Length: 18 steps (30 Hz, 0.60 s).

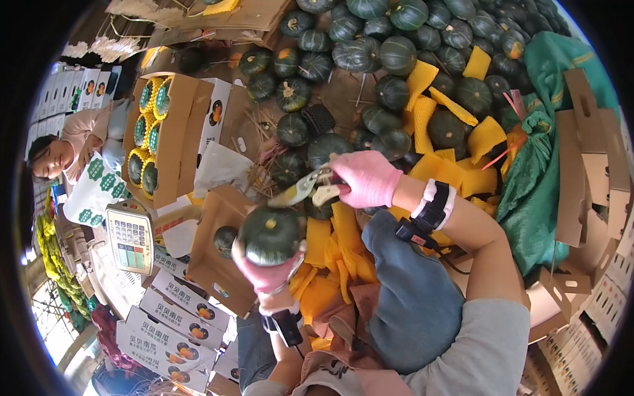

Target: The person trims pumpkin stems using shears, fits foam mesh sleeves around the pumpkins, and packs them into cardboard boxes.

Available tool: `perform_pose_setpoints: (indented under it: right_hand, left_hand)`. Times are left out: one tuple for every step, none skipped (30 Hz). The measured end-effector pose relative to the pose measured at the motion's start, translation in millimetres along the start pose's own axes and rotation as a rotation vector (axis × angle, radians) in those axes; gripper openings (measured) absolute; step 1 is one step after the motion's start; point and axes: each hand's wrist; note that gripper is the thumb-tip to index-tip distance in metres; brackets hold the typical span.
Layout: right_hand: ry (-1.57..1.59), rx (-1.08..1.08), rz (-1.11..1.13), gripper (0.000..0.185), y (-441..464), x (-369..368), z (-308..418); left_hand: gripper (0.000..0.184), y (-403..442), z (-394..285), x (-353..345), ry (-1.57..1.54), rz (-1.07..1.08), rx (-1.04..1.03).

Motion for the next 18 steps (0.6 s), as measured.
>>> perform_pose_setpoints:
  right_hand:
    - [0.026, -0.072, -0.014, 0.017, -4, 0, -6]
    - [0.049, -0.201, -0.041, 0.013, -8, 9, -10]
    - [0.159, -0.328, -0.133, 0.014, -16, 4, -25]
    - [0.189, -0.444, -0.294, 0.021, -23, -2, -43]
    - [0.246, -0.676, -0.263, 0.031, -28, 5, -55]
    - [0.564, -0.749, -0.375, 0.038, -29, 11, -63]
    - [0.625, -0.826, -0.339, 0.044, -37, 4, -97]
    - [0.387, -0.837, -0.307, 0.047, -30, 17, -92]
    - [0.145, -0.835, -0.276, 0.049, -22, 33, -86]
    - [0.068, -0.783, -0.222, 0.049, -12, 33, -88]
    - [-0.006, -0.727, -0.166, 0.049, 1, 33, -87]
    - [-0.067, -0.744, -0.088, 0.041, 18, 32, -78]
    - [-0.145, -0.732, -0.044, 0.036, 36, 25, -76]
    - [-0.215, -0.716, -0.016, 0.038, 50, 14, -75]
    - [-0.289, -0.696, 0.005, 0.04, 62, 3, -78]
    - [-0.387, -0.713, 0.11, 0.042, 74, -5, -79]
    - [-0.452, -0.742, 0.146, 0.043, 79, -9, -78]
    - [-0.517, -0.774, 0.179, 0.043, 82, -12, -77]
  left_hand:
    - [0.072, -8, -7, 9, 0.093, -0.003, -0.157]
    - [0.078, -20, -19, 23, 0.27, -0.042, -0.296]
    - [0.08, -33, -26, 21, 0.535, -0.103, -0.461]
    - [0.08, -39, -40, 39, 0.742, -0.195, -0.6]
    - [0.078, -46, -54, 59, 0.903, -0.306, -0.567]
    - [0.075, -45, -66, 91, 1.039, -0.407, -0.658]
    - [0.072, -45, -74, 119, 1.181, -0.512, -0.744]
    - [0.07, -43, -76, 128, 1.422, -0.613, -0.778]
    - [0.068, -39, -76, 135, 1.66, -0.711, -0.803]
    - [0.067, -35, -75, 140, 1.897, -0.811, -0.818]
    - [0.064, -33, -74, 149, 1.861, -0.775, -0.767]
    - [0.061, -34, -75, 158, 1.826, -0.747, -0.715]
    - [0.059, -39, -78, 166, 1.792, -0.726, -0.661]
    - [0.055, -41, -83, 169, 1.713, -0.672, -0.653]
    - [0.054, -43, -83, 170, 1.448, -0.73, -0.606]
    - [0.054, -44, -83, 171, 1.179, -0.774, -0.563]
    - [0.054, -45, -84, 172, 0.91, -0.802, -0.521]
    - [0.056, -47, -91, 172, 0.804, -0.851, -0.418]
Point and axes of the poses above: each hand's wrist, its own y-axis towards the middle knuckle, its own x-axis out of the back of the hand, z = x × y, and after that the axes turned 8 degrees about -y, right-handed
